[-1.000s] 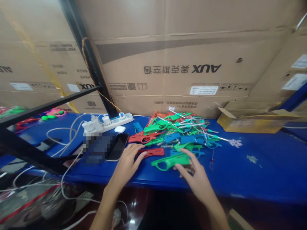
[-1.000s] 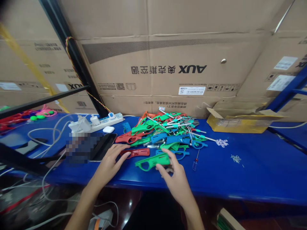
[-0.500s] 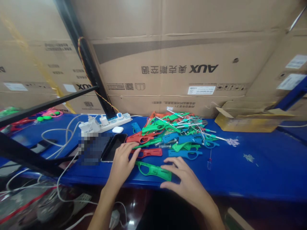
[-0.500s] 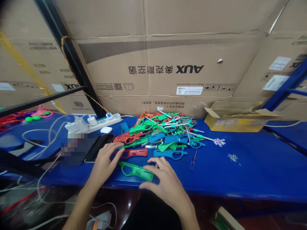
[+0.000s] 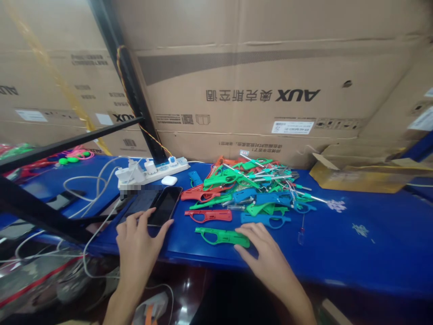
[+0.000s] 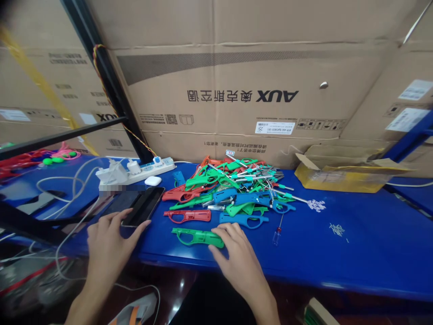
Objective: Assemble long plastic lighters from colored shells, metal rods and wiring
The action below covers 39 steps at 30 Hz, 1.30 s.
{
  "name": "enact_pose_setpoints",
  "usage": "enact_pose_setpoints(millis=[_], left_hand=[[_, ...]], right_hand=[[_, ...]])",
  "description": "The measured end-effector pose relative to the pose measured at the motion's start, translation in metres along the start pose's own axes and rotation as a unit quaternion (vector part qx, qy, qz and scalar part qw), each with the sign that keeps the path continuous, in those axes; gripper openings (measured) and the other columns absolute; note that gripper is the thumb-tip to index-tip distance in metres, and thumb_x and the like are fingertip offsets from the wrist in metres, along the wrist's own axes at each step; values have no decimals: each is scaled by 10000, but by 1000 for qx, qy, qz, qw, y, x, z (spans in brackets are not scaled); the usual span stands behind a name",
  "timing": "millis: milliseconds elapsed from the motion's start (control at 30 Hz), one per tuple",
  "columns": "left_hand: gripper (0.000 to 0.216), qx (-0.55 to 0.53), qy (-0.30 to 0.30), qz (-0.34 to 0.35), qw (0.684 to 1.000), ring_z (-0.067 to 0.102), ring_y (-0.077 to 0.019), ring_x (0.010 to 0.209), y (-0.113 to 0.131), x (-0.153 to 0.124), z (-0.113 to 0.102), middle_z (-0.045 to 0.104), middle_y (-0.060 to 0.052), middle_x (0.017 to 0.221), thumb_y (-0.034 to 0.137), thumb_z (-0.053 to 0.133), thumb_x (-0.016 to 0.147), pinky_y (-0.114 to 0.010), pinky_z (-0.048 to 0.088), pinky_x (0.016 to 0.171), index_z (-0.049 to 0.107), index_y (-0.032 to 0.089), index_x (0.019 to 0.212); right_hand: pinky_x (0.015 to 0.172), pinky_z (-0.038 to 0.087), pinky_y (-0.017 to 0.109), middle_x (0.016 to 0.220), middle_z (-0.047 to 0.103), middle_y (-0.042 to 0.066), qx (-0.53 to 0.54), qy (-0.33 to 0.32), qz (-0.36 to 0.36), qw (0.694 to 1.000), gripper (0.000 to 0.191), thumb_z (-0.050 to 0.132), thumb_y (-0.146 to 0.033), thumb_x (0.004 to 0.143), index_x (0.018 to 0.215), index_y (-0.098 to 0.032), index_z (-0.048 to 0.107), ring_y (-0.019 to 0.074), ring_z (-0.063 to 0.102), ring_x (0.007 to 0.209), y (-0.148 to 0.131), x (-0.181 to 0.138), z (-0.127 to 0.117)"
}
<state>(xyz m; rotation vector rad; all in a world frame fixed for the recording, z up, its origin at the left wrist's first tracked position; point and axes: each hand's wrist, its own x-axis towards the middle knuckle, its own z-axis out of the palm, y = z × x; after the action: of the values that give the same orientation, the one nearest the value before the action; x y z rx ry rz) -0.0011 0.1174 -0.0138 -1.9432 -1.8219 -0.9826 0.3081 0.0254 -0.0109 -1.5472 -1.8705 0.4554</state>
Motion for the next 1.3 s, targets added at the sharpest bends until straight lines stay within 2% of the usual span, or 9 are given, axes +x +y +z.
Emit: enact_pose_setpoints(millis=[100, 300, 433, 567, 767, 867, 1000, 1067, 1300], left_hand=[[601, 31, -28, -12, 999, 543, -469, 1134, 1, 8, 0, 632, -216, 1238, 649, 524, 944, -600, 489, 867, 635, 152, 1265], [600, 48, -45, 82, 994, 491, -462, 1313, -1, 26, 20, 601, -249, 1387, 601, 455, 993, -626, 412, 1028, 631, 121, 1309], [646, 79, -59, 138, 986, 328, -449, 1498, 1, 23, 29, 409, -303, 1586, 437, 267, 1058, -680, 233, 1169, 470, 0, 1488], [689, 105, -124, 164, 973, 211, -428, 1562, 9, 16, 22, 337, -266, 1641, 435, 192, 1059, -694, 85, 1215, 418, -6, 1539], [706, 106, -156, 170, 967, 225, -389, 1568, 20, -9, -3, 429, -226, 1603, 419, 113, 1056, -666, 83, 1228, 456, 24, 1530], [784, 93, -157, 137, 974, 286, -370, 1545, 17, -22, -10, 468, -228, 1575, 474, 51, 1035, -631, 112, 1236, 439, 9, 1531], [1078, 100, -146, 7, 984, 502, -424, 1350, 17, -20, -15, 599, -296, 1378, 751, 50, 915, -605, 279, 1174, 399, -82, 1503], [1153, 105, -153, -34, 982, 537, -445, 1274, 22, -13, -17, 623, -311, 1294, 811, 90, 867, -594, 356, 1113, 395, -117, 1479], [914, 149, -203, -81, 964, 549, -461, 1194, 38, 3, -21, 619, -274, 1253, 625, 414, 851, -568, 467, 954, 417, -60, 1455]], right_hand=[[1049, 510, 462, 1258, 647, 72, -1, -1, 3, 1000, 248, 600, -326, 1007, 1247, -285, 649, 270, 590, 1206, -1, 0, 1], [1042, 512, 455, 1246, 648, 78, 0, -4, 0, 1000, 246, 600, -329, 1012, 1247, -273, 648, 268, 591, 1200, 0, 0, 1], [1044, 509, 447, 1252, 641, 75, -1, -11, 3, 1000, 245, 603, -334, 1014, 1245, -267, 648, 262, 582, 1202, 0, -1, 0], [1052, 504, 442, 1261, 634, 70, -3, -13, 5, 1000, 245, 604, -328, 1015, 1248, -266, 647, 259, 572, 1208, 1, -2, 0], [1051, 506, 442, 1260, 630, 61, -4, -9, 4, 1000, 245, 593, -343, 1021, 1253, -282, 642, 253, 574, 1211, 3, -1, 1], [1042, 510, 439, 1256, 633, 58, -8, -9, 3, 1000, 240, 591, -354, 1023, 1247, -286, 645, 252, 578, 1204, 3, -1, 2], [1044, 507, 434, 1258, 634, 64, -9, -6, 1, 1000, 236, 596, -347, 1022, 1240, -274, 650, 251, 577, 1205, 1, -1, 2], [1049, 506, 436, 1261, 633, 62, -11, -5, 3, 1000, 233, 594, -349, 1023, 1237, -276, 650, 249, 579, 1206, 1, -1, 2], [1040, 512, 434, 1254, 639, 53, -12, -5, 7, 1000, 230, 607, -341, 1016, 1234, -283, 648, 248, 582, 1205, 0, -1, 1]])
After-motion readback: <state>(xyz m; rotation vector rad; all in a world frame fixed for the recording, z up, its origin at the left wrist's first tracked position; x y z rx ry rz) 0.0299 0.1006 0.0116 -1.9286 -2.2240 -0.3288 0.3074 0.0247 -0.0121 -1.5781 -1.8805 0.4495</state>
